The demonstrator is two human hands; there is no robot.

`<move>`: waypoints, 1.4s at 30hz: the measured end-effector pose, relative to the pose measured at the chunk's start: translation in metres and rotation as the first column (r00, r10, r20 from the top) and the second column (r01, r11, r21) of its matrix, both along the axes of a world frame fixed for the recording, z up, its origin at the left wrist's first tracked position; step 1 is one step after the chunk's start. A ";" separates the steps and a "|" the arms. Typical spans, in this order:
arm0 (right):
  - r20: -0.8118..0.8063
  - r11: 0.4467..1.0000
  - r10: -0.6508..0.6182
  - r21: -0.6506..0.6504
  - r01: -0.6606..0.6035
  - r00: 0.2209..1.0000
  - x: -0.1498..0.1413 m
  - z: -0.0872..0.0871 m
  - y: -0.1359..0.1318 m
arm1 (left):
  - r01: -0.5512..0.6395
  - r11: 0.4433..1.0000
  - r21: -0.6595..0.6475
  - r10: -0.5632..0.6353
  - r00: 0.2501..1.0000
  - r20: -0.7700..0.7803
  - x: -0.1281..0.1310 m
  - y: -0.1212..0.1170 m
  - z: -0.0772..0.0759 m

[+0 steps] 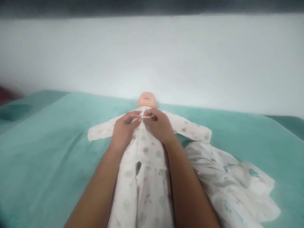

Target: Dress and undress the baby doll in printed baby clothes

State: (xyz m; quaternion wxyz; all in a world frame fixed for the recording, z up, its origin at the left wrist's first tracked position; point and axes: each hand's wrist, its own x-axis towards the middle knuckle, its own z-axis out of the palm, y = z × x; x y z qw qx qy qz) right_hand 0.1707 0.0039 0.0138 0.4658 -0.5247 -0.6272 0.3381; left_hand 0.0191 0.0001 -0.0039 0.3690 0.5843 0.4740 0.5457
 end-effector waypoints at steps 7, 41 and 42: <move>-0.070 0.999 -0.037 0.002 0.038 0.997 -0.002 -0.001 0.002 | 0.023 0.991 0.128 -0.005 0.990 -0.139 0.002 0.001 -0.003; -0.051 0.958 -0.048 0.280 0.060 0.998 -0.002 -0.010 0.003 | 0.023 0.982 0.187 0.025 0.968 -0.249 0.006 0.000 -0.004; -0.042 0.957 -0.050 0.282 0.060 0.998 -0.003 -0.010 0.002 | 0.026 0.982 0.186 0.019 0.971 -0.237 0.006 0.001 -0.005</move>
